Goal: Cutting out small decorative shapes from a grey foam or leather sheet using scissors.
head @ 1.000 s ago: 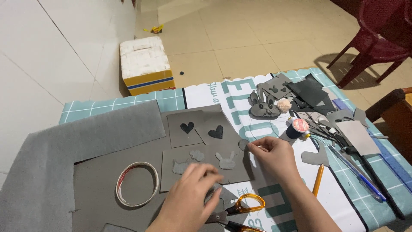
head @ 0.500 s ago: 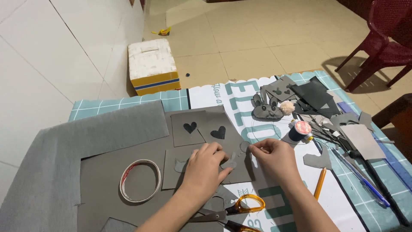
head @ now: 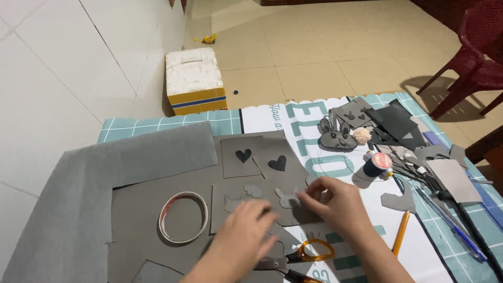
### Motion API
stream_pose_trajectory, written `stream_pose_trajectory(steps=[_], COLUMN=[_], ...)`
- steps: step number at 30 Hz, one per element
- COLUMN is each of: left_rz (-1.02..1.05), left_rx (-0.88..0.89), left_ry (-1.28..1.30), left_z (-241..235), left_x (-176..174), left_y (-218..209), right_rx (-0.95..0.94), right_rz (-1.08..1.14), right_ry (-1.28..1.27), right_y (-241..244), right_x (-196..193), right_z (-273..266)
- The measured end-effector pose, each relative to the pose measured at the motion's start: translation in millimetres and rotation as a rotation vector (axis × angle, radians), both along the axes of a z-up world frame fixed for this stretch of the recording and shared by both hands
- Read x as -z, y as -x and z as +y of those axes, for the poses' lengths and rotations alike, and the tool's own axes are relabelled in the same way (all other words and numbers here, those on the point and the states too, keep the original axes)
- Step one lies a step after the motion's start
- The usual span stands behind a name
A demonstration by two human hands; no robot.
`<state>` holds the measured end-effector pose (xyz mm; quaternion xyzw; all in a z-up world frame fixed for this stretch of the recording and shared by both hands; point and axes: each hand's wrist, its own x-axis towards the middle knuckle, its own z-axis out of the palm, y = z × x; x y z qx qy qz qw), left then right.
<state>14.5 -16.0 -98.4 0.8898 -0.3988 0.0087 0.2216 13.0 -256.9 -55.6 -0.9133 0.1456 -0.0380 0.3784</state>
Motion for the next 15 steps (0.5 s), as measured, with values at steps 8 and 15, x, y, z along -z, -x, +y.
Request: stream_pose_trajectory(steps=[8,15], left_rz=[0.017,-0.159], left_rx=[0.089,0.010], left_ry=[-0.036,-0.093], left_z=[7.6,18.1], left_x=[30.4,62.4], left_y=[33.3,60.0], right_rx=[-0.074,-0.306], right_rz=[0.026,-0.202], right_ry=[0.131,0.179], right_y=[2.5,40.5], right_x=[-2.6,1.3], right_z=[-7.4,0.2])
